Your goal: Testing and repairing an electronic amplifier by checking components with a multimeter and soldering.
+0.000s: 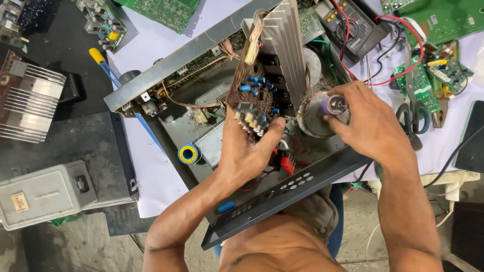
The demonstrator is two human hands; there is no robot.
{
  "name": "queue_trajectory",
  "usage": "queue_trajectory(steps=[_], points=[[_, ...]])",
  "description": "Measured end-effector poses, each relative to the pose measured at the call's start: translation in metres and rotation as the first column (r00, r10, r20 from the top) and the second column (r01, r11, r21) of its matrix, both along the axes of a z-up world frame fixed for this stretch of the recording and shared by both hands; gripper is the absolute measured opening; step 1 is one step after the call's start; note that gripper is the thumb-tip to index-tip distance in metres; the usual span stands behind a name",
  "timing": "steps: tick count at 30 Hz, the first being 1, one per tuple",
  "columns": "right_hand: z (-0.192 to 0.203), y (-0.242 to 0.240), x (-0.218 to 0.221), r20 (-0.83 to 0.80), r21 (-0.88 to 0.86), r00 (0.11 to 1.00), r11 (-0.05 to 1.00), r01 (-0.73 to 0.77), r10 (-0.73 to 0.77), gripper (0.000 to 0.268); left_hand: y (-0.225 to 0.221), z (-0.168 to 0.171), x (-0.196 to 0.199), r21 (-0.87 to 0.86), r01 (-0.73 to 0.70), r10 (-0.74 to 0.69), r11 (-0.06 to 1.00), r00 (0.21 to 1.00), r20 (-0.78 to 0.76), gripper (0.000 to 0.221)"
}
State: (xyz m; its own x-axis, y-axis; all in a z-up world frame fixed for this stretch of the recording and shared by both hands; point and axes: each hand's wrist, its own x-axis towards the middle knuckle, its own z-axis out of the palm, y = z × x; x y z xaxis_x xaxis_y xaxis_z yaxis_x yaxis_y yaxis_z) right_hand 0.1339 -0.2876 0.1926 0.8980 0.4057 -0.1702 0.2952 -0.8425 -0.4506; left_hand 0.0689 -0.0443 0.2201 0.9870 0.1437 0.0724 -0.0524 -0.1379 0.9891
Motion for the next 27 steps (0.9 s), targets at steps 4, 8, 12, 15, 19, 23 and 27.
queue_trajectory(steps=[4,8,12,15,19,23,27], points=[[-0.002,0.004,0.002,-0.063,-0.156,0.998,0.988,-0.003,-0.007,0.051,-0.002,0.016,0.010,-0.012,0.035,-0.035,0.999,0.999,-0.005,0.063],[0.003,0.008,0.000,0.006,-0.242,1.000,0.970,-0.014,0.016,0.058,0.000,0.020,0.014,0.178,0.040,-0.038,0.983,0.999,-0.016,0.065],[0.017,0.010,-0.006,0.054,-0.278,0.995,0.956,0.091,-0.079,0.077,0.008,0.023,0.013,0.215,0.075,-0.059,0.974,0.995,-0.076,0.071],[0.027,-0.002,-0.034,0.393,-0.076,0.919,0.994,0.076,-0.040,0.037,0.016,0.016,0.014,0.234,0.084,-0.081,0.969,0.996,-0.022,0.077],[0.063,0.033,-0.061,0.300,0.140,0.939,0.966,-0.218,0.168,0.033,0.026,0.016,0.017,0.108,0.149,-0.157,0.983,0.985,0.068,0.081],[0.049,0.080,-0.089,0.242,0.288,0.685,0.623,-0.727,0.688,0.013,0.031,0.011,0.016,0.098,0.191,-0.204,0.977,0.967,0.154,0.083],[0.013,0.129,-0.104,-0.145,0.168,0.499,0.518,-0.839,0.854,0.011,0.028,0.006,0.018,0.200,0.055,-0.051,0.978,0.998,-0.023,0.043]])
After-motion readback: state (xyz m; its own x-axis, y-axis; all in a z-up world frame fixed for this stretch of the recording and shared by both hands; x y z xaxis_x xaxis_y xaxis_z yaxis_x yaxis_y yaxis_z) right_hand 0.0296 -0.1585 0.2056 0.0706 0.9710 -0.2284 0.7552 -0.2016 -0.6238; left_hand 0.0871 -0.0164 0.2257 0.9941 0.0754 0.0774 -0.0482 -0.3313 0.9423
